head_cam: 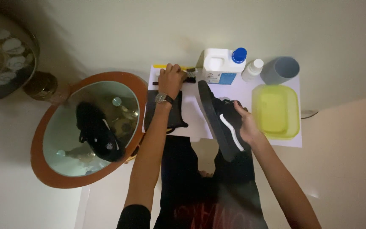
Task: The person pours water into a yellow tray, adds liquid from a white bottle, and uses a toothbrush to scrub the white sole of a black sneaker. The person repeatedly dips the toothbrush into the tray and scrubs the shoe's sole and side.
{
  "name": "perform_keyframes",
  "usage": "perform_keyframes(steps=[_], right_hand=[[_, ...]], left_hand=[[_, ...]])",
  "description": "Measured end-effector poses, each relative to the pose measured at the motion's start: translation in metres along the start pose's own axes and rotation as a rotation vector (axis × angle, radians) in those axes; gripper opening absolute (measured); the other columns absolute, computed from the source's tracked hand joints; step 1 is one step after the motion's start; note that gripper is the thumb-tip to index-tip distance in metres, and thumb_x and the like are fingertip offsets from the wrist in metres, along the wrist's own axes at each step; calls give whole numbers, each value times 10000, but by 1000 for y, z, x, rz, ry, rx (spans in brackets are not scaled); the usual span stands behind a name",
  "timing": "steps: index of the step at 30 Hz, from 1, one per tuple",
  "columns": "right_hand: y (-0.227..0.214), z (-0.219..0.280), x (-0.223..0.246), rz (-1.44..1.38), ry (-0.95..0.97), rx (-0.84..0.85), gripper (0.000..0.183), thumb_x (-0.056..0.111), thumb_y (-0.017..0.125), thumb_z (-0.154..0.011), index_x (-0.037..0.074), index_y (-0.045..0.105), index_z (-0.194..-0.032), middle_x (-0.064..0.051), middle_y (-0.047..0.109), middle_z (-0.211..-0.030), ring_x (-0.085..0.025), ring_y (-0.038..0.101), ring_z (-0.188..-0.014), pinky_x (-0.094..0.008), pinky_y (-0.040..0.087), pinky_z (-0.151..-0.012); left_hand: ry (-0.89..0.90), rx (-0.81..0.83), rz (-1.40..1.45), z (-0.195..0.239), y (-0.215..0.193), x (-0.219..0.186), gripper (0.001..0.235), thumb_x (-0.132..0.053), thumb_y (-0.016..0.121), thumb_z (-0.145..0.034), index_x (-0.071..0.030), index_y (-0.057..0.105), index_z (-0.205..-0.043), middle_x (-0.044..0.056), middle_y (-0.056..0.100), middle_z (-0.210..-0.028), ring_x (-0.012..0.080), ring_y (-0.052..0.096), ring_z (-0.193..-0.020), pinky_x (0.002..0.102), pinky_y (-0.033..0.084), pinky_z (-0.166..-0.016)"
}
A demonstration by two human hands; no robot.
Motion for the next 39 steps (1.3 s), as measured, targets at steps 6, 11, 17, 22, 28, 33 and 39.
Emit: perform_keyframes(steps=[6, 11, 17, 22, 28, 33, 39], right_hand=[[29, 28, 3, 12, -67, -36, 704, 511, 710, -956, 28, 544, -1441, -168, 570, -1450, -293, 580, -1316, -451, 516, -1034], [41, 39, 6, 12, -26, -41, 720, 555, 713, -932, 32, 576, -1409, -180, 568, -1449, -302, 587, -1304, -452, 526, -1016], [67, 58, 18, 38, 2, -18, 751, 550, 698, -936, 15, 530, -1436, -235, 535, -1474, -332, 547, -1355, -485, 506, -1055], [22, 22, 1, 23, 7, -50, 760, 578, 733, -924, 35, 557, -1425, -198, 553, -1460, -308, 571, -1320, -460, 520, -1039], [75, 65, 17, -37, 28, 31, 628, 485, 678, -961, 31, 579, -1384, -236, 605, -1404, -334, 625, -1280, -493, 557, -989], [70, 58, 23, -13, 7, 5, 672, 514, 730, -927, 25, 612, -1372, -195, 636, -1370, -303, 644, -1239, -462, 556, -974], [106, 86, 39, 150, -11, 4, 883, 599, 702, -888, 34, 443, -1515, -227, 496, -1511, -339, 501, -1393, -490, 474, -1078]], left_hand=[[-1, -44, 29, 0, -16, -8, 91, -254, 693, -950, -258, 717, -863, -61, 518, -931, 199, 495, -944, 363, 384, -722], [-2, -57, 48, 4, -29, -11, 69, -256, 673, -975, -252, 729, -935, -55, 587, -1009, 189, 543, -1041, 368, 410, -797], [8, -97, 57, 6, -15, -8, 78, -258, 632, -1009, -225, 679, -1062, -6, 670, -1084, 205, 628, -1086, 391, 430, -896], [-47, -46, 32, 7, -6, -6, 90, -213, 585, -1042, -192, 622, -1122, 2, 675, -1087, 206, 636, -1122, 394, 426, -962], [-169, 67, 88, 1, -33, 11, 117, -100, 584, -1036, -178, 670, -1049, 18, 633, -1036, 247, 608, -961, 395, 419, -829], [-86, -148, -181, 1, -4, 16, 136, -114, 675, -908, -184, 664, -793, -21, 469, -895, 209, 486, -798, 380, 372, -696], [16, -45, -53, -5, -36, 13, 61, -134, 706, -917, -188, 702, -945, 5, 576, -978, 236, 602, -963, 420, 410, -820]])
Point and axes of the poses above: each hand's wrist, its own z-axis away from the middle knuckle, its own y-axis out of the palm, x = y × z, the point moved 2 cm from there along -z, towards the middle knuckle
